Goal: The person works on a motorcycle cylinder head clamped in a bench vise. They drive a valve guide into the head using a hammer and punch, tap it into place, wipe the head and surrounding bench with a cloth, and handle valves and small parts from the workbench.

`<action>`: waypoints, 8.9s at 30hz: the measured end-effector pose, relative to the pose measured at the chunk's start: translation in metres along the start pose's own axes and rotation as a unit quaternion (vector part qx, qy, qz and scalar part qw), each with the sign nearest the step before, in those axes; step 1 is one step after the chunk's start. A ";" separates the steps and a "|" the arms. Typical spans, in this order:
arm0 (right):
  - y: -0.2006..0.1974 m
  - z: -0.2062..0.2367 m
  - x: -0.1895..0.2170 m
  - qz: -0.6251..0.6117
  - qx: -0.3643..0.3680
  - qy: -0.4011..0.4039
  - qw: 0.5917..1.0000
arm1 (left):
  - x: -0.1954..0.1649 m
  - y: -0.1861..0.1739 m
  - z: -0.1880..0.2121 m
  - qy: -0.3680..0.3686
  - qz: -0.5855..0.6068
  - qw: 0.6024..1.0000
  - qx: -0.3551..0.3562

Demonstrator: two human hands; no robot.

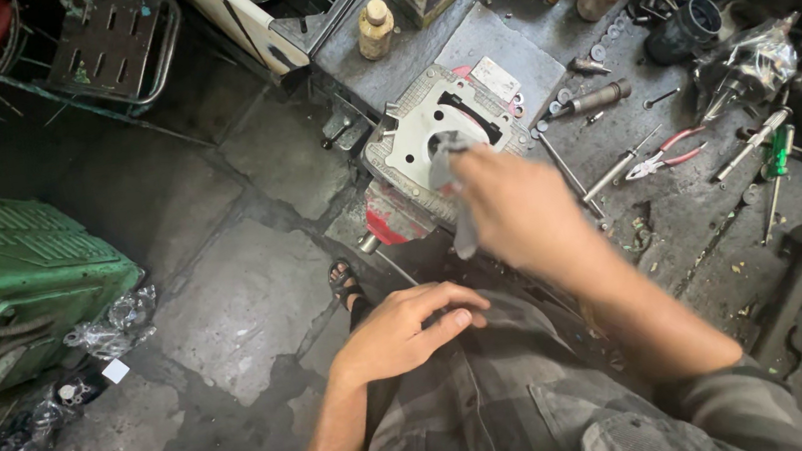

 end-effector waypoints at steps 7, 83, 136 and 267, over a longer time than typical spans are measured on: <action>-0.062 -0.013 -0.044 -0.154 -0.120 0.069 0.978 | 0.020 -0.008 0.024 -0.012 0.096 0.995 -0.033; 0.049 0.018 -0.058 -0.172 0.250 0.023 0.953 | 0.027 -0.028 0.044 -0.031 0.048 0.982 -0.179; -0.003 -0.026 0.008 0.154 0.073 -0.082 0.982 | 0.000 -0.012 0.018 0.048 -0.022 0.996 -0.076; 0.021 0.006 -0.028 0.029 -0.100 -0.093 0.990 | 0.098 -0.110 -0.098 -0.033 0.324 0.896 -0.302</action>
Point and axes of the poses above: each hand's wrist, its own z-axis away from the middle knuckle, its own y-axis out of the palm, x = y × z, the point moved 5 cm from there along -z, towards the middle knuckle, and after that the axes turned 1 degree about x, right-handed, at the moved point
